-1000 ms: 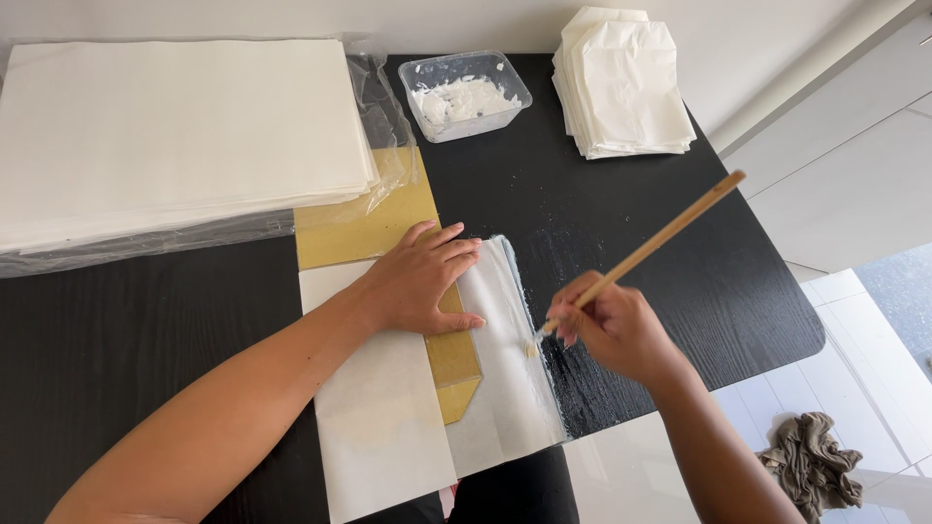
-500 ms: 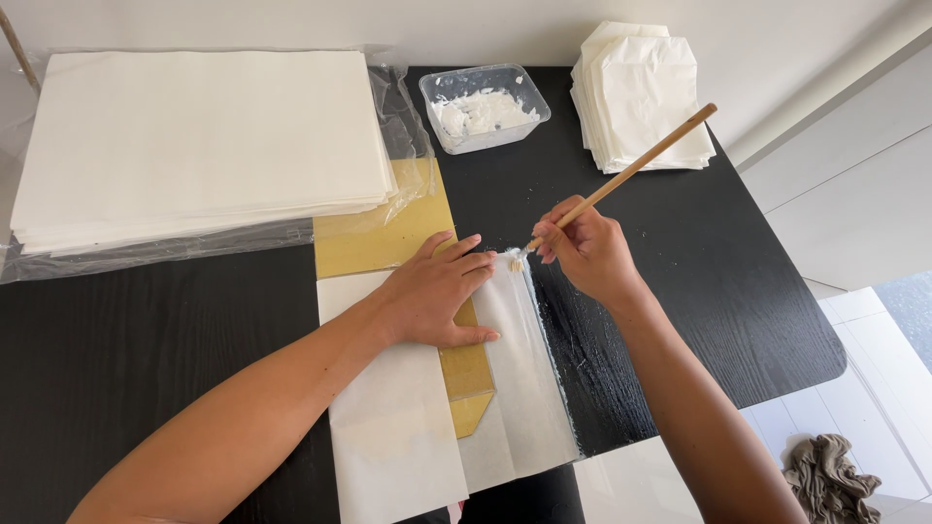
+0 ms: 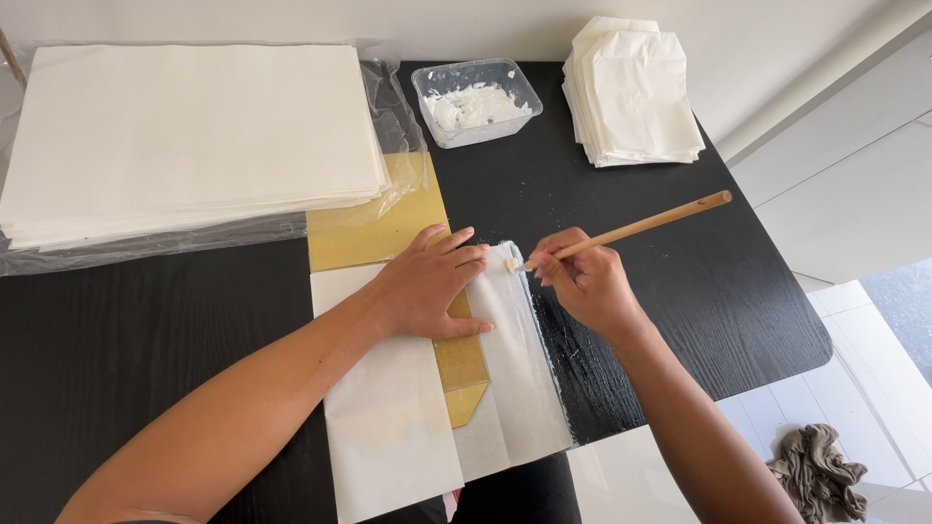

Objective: Folding white paper sheets over a yellow template and applying white glue to the edges using a wooden stick to create bags or envelopes.

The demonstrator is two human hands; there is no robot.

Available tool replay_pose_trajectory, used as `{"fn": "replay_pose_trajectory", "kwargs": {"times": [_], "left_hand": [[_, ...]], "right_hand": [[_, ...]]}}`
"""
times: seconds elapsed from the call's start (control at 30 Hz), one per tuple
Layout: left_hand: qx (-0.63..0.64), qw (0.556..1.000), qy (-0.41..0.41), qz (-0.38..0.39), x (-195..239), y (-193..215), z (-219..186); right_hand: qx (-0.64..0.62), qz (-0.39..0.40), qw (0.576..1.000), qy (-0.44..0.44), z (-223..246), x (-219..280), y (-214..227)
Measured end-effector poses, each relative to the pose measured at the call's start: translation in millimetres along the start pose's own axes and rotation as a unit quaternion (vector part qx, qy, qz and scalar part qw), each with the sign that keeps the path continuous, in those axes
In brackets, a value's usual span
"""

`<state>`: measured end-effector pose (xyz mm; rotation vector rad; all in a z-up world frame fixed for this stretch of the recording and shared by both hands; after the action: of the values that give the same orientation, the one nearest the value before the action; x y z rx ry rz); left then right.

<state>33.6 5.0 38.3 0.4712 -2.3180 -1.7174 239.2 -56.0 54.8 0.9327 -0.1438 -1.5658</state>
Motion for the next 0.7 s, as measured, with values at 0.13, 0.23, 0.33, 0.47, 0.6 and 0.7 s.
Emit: {"fn": "replay_pose_trajectory", "kwargs": {"times": [0.13, 0.23, 0.33, 0.47, 0.6, 0.7], "left_hand": [[-0.001, 1.0, 0.003, 0.002, 0.4, -2.3, 0.3], [-0.007, 1.0, 0.007, -0.009, 0.2, -3.5, -0.4], [-0.008, 1.0, 0.011, -0.009, -0.5, -5.3, 1.3], [0.005, 1.0, 0.007, -0.008, -0.5, -7.6, 3.7], [0.009, 1.0, 0.013, 0.0, 0.3, -6.8, 2.8], [-0.001, 0.998, -0.027, -0.059, -5.3, -27.2, 15.4]], "right_hand": [[-0.007, 0.016, 1.0, -0.022, 16.6, 19.3, 12.6], [-0.006, 0.045, 0.998, -0.039, 30.8, 33.5, 21.7], [-0.001, 0.079, 0.994, -0.071, 38.1, 48.1, 30.0], [-0.013, 0.129, 0.987, -0.095, 48.8, 66.7, 38.2], [-0.022, 0.17, 0.978, -0.12, 68.8, 82.5, 45.5], [0.037, 0.251, 0.946, -0.2, 60.9, 107.1, 51.0]]}}
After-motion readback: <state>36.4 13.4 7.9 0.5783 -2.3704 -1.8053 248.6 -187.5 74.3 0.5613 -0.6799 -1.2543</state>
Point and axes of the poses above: each hand's wrist, its own x-axis away from the middle knuckle, its own y-axis out of the back of the hand, z = x × y, the point moved 4 cm from there along -x, towards the middle knuckle, and after that the axes turned 4 degrees about x, right-handed, at the moved point
